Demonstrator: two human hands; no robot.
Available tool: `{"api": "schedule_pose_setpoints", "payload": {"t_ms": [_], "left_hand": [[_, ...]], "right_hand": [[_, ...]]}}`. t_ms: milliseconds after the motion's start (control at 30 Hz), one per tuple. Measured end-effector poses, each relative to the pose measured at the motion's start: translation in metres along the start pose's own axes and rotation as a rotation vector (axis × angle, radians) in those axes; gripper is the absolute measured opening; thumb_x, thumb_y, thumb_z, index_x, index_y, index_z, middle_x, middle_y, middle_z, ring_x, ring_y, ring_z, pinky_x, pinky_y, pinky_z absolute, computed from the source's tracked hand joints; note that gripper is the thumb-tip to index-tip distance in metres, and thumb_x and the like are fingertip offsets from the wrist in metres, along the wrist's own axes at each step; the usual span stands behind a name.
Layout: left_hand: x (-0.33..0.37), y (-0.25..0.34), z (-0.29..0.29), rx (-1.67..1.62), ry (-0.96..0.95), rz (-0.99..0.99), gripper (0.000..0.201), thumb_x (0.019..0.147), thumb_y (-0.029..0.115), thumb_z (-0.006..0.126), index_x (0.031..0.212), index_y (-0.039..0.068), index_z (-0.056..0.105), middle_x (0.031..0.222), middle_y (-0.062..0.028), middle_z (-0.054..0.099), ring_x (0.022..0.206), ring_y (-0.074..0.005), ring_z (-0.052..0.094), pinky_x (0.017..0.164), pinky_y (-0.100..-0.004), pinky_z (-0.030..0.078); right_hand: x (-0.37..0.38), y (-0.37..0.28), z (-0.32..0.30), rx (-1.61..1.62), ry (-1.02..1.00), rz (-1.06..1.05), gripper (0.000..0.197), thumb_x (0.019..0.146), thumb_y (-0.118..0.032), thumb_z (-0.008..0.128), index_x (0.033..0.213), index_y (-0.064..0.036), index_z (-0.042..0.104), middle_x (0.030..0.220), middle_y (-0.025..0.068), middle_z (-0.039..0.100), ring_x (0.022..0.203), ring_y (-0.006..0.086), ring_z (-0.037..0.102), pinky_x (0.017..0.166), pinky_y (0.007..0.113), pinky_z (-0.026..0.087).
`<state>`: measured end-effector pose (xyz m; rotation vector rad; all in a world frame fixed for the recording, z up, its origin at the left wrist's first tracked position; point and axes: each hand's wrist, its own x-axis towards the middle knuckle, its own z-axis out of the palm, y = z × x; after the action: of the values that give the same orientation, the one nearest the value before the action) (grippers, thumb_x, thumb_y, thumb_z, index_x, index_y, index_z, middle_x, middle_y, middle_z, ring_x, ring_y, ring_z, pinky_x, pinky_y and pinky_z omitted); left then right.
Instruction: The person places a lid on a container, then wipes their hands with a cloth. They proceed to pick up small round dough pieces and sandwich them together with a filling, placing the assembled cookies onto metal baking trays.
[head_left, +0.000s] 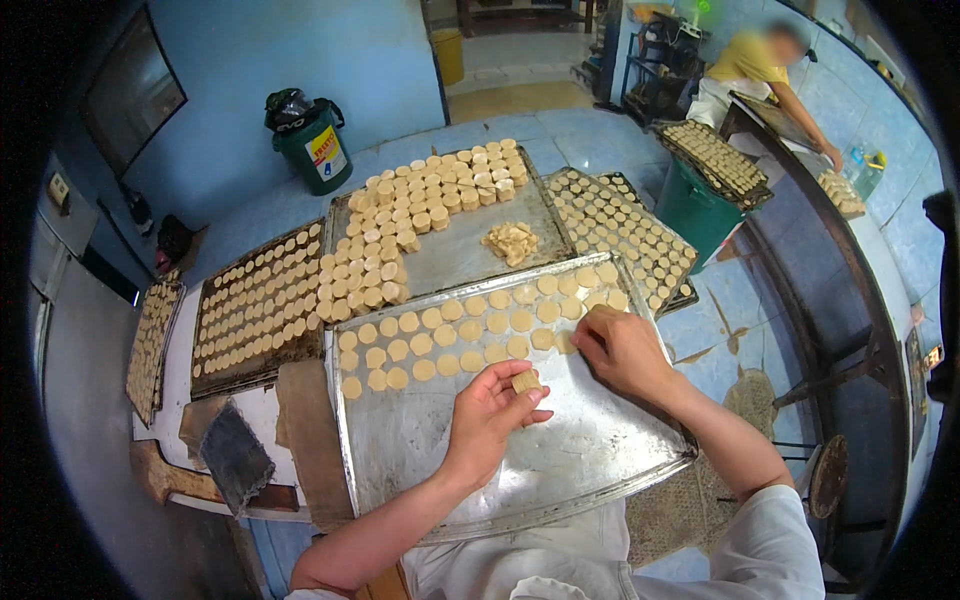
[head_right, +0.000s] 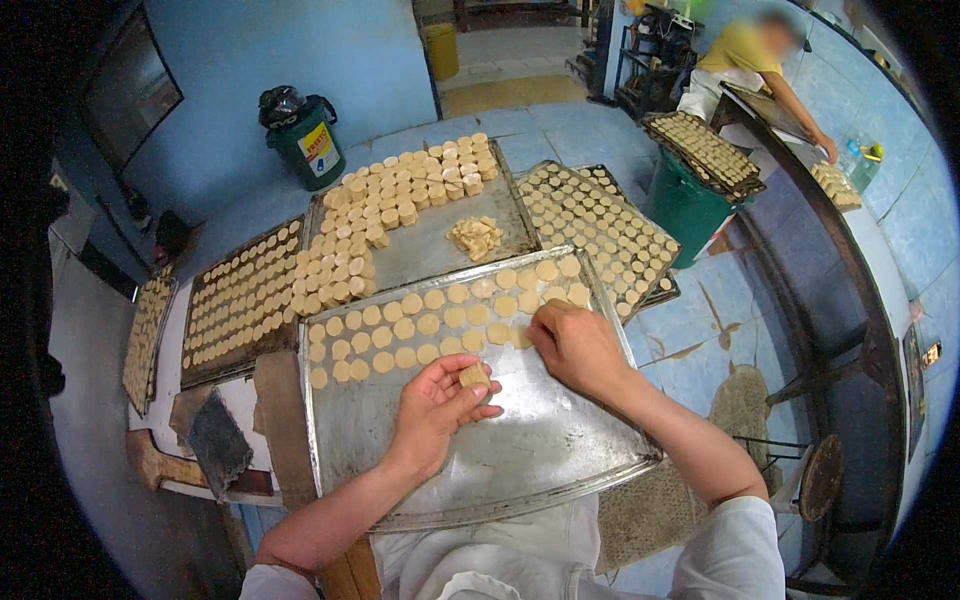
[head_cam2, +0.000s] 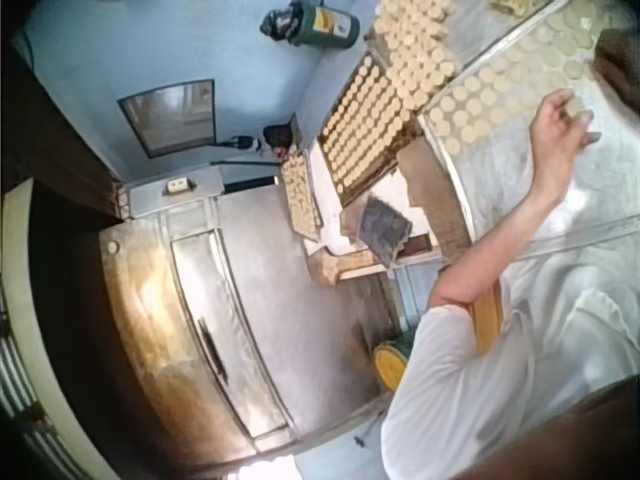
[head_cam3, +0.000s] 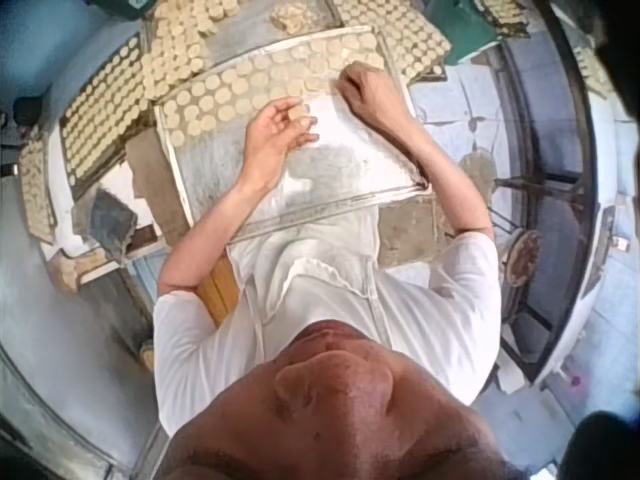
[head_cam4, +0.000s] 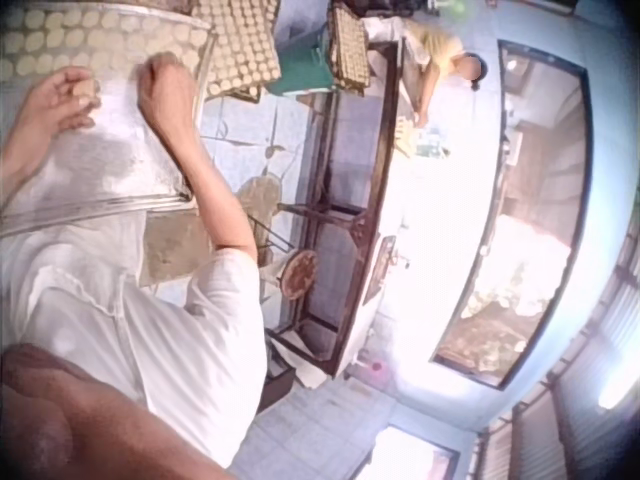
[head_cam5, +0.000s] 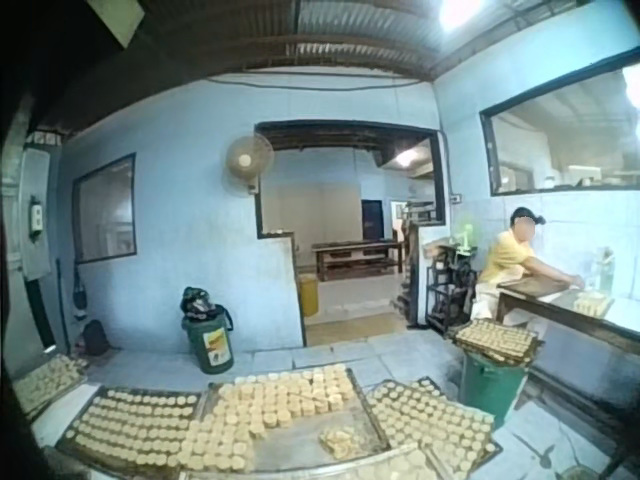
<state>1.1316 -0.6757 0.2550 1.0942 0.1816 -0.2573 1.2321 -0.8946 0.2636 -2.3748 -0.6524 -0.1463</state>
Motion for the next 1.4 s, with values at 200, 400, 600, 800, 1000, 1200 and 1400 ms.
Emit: {"api": "schedule_pose_setpoints", "payload": {"t_ms": [200,400,600,800,1000,1200,1400], "left_hand": [[0.008,0.001,0.007,0.032,-0.035,-0.019,0.038,0.104,0.0,0.066,0.14,-0.003,0.056,0.12,-0.0114,0.069,0.113,-0.0205,0.071,0.092,-0.0369,0.066],[0.017,-0.009,0.011,0.029,-0.084,0.021,0.038,0.103,0.001,0.067,0.14,-0.004,0.056,0.119,-0.0099,0.069,0.11,-0.0178,0.07,0.089,-0.0352,0.066],[0.028,-0.01,0.023,0.057,-0.095,0.008,0.04,0.102,0.001,0.069,0.14,-0.004,0.057,0.133,-0.014,0.063,0.112,-0.0188,0.07,0.088,-0.0355,0.066],[0.039,-0.023,0.028,0.065,-0.2,-0.012,0.042,0.103,0.005,0.07,0.142,0.0,0.058,0.169,-0.0211,0.033,0.115,-0.0195,0.07,0.088,-0.0353,0.065],[0.046,-0.026,0.043,0.039,-0.294,-0.04,0.042,0.104,0.004,0.069,0.143,-0.002,0.057,0.172,-0.0207,0.029,0.116,-0.0201,0.069,0.088,-0.0347,0.064],[0.039,-0.018,0.044,-0.054,-0.297,0.016,0.041,0.105,0.003,0.066,0.144,-0.003,0.055,0.128,-0.0112,0.07,0.115,-0.0185,0.069,0.092,-0.0343,0.063],[0.007,-0.002,0.013,0.018,-0.269,0.031,0.042,0.104,0.002,0.066,0.145,-0.003,0.056,0.127,-0.0109,0.069,0.111,-0.0171,0.069,0.089,-0.0333,0.062]], "right_hand": [[-0.018,-0.026,-0.01,0.474,-0.3,0.107,0.028,0.1,-0.027,0.077,0.099,0.0,0.071,0.083,0.0166,0.071,0.072,0.0252,0.067,0.065,0.038,0.05],[-0.023,-0.022,-0.014,0.522,-0.234,0.187,0.022,0.102,-0.023,0.074,0.103,-0.0013,0.07,0.087,0.0145,0.069,0.075,0.0218,0.065,0.069,0.035,0.051],[-0.007,0.015,-0.021,-0.03,0.037,0.072,0.025,0.096,-0.025,0.079,0.095,-0.0008,0.073,0.089,0.0168,0.069,0.078,0.0331,0.068,0.067,0.043,0.051],[-0.033,-0.007,-0.036,0.435,-0.259,0.195,0.026,0.1,-0.025,0.075,0.097,0.0003,0.07,0.083,0.0135,0.069,0.076,0.0198,0.065,0.068,0.037,0.051],[-0.022,0.045,-0.045,-0.231,0.079,0.172,0.027,0.097,-0.027,0.075,0.095,-0.0004,0.072,0.088,0.0205,0.071,0.079,0.0395,0.069,0.07,0.047,0.052],[-0.043,-0.017,-0.053,0.433,-0.149,0.196,0.022,0.1,-0.021,0.077,0.103,-0.0004,0.071,0.085,0.0076,0.071,0.08,0.0144,0.065,0.074,0.032,0.052],[-0.051,-0.044,-0.027,0.542,-0.134,0.235,0.016,0.104,-0.015,0.072,0.103,0.0,0.068,0.086,0.0012,0.067,0.078,0.0099,0.057,0.073,0.027,0.049]]}}
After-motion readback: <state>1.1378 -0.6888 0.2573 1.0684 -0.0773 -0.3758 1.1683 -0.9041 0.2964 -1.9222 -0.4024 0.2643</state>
